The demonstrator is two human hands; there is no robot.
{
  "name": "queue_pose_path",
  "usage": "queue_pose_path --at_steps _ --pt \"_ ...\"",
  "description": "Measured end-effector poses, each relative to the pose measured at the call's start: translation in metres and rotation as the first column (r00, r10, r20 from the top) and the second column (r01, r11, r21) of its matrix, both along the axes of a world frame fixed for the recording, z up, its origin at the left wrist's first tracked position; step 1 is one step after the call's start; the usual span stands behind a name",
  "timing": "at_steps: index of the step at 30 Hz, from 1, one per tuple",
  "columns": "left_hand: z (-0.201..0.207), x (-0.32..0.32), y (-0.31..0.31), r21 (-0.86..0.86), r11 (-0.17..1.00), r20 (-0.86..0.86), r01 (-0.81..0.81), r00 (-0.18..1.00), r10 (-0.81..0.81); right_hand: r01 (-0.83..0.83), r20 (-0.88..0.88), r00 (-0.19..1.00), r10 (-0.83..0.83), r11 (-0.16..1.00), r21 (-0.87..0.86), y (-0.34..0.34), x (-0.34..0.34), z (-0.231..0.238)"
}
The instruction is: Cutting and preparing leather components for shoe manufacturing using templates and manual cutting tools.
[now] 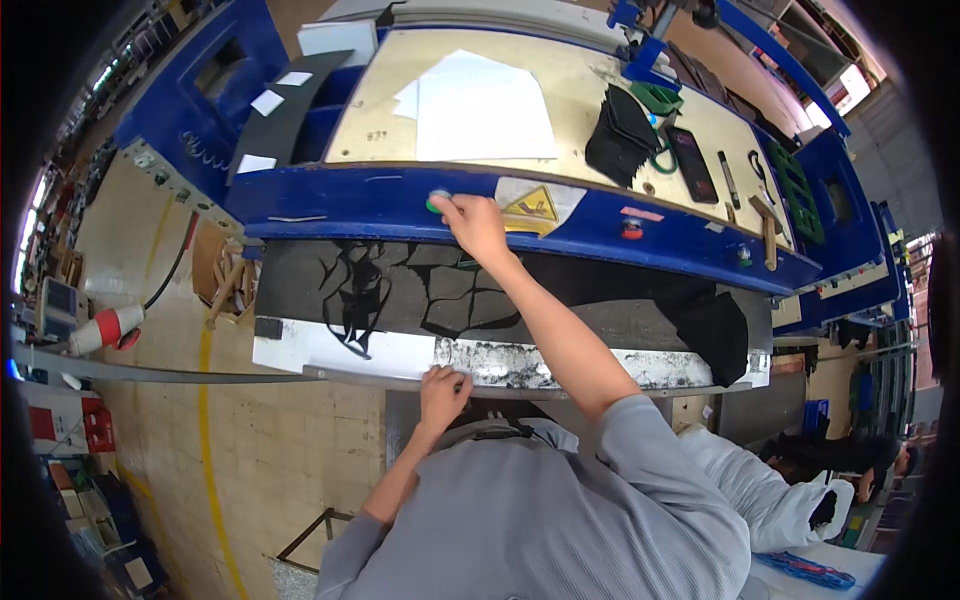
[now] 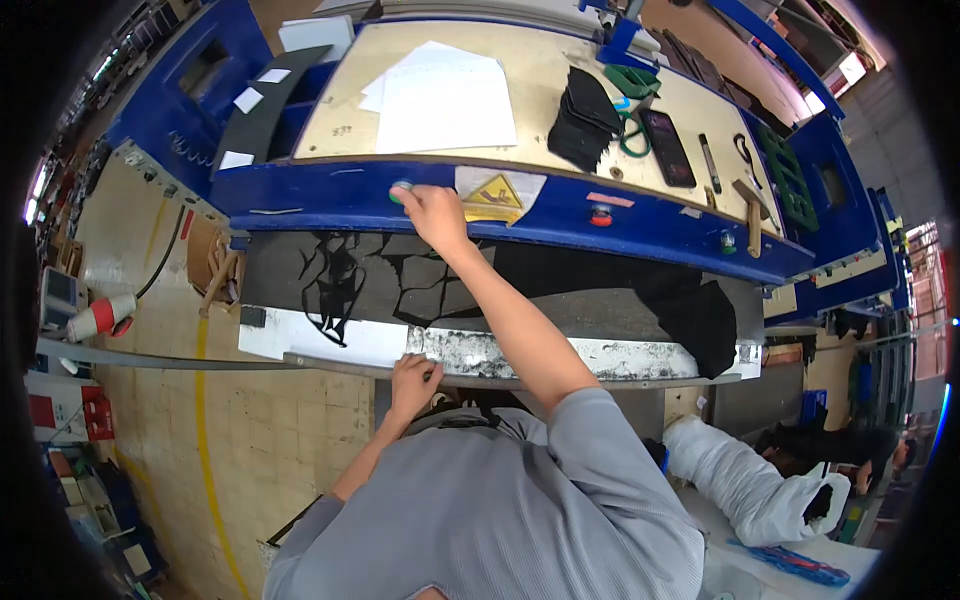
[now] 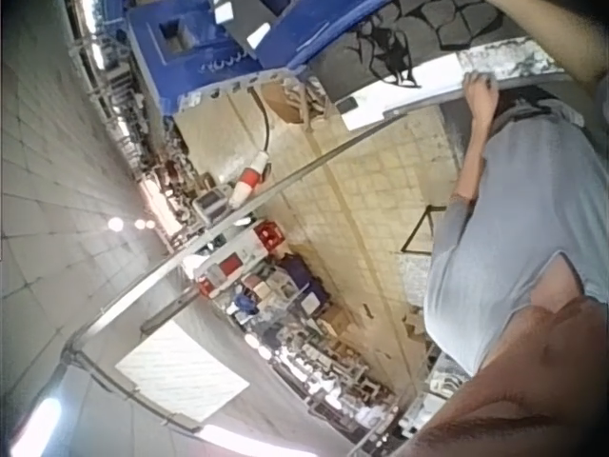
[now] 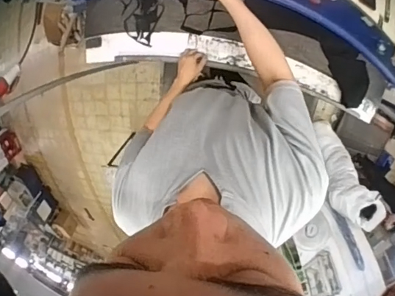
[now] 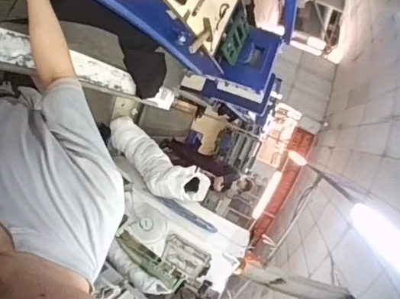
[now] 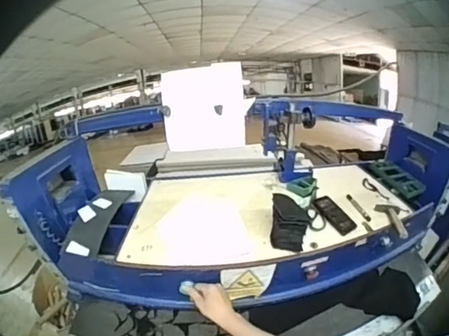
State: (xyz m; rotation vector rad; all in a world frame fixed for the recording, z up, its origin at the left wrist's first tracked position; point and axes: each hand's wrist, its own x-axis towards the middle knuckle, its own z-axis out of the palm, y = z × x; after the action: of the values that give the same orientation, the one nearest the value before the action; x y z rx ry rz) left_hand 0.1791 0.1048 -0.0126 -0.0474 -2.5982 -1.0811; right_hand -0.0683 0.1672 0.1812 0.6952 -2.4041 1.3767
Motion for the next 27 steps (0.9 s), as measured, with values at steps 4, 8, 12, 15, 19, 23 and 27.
queue_pose_path --at_steps 4,8,12,15,19,23,27 --pt "-0.011 0.004 0.003 0.002 1.000 -0.043 -0.023 0.999 0.023 -0.048 0.215 0.974 0.064 0.995 -0.083 0.032 0.074 -0.028" --pt "-0.006 -0.002 0.002 -0.013 1.000 -0.009 0.028 1.000 -0.028 -0.048 0.219 0.975 0.019 0.991 0.128 0.098 0.159 -0.106" --pt "-0.004 0.005 0.007 -0.070 0.997 -0.073 -0.033 0.997 0.028 -0.030 0.100 0.995 -0.002 0.947 0.320 0.156 0.227 -0.163" --pt "-0.004 0.008 0.013 -0.114 0.991 -0.089 -0.067 0.994 0.057 0.006 -0.005 1.000 -0.004 0.873 0.487 0.168 0.252 -0.172" --pt "-0.003 0.001 0.020 -0.171 0.979 -0.096 -0.108 0.991 0.093 0.140 -0.035 0.989 -0.140 0.863 0.485 0.156 0.250 -0.187" --pt "0.003 -0.003 0.020 -0.188 0.977 -0.086 -0.103 0.992 0.088 0.152 -0.032 0.987 -0.156 0.863 0.483 0.155 0.239 -0.189" --pt "-0.003 -0.001 0.020 -0.175 0.980 -0.028 -0.093 0.996 0.089 0.085 0.027 0.993 -0.111 0.875 0.477 0.157 0.243 -0.185"
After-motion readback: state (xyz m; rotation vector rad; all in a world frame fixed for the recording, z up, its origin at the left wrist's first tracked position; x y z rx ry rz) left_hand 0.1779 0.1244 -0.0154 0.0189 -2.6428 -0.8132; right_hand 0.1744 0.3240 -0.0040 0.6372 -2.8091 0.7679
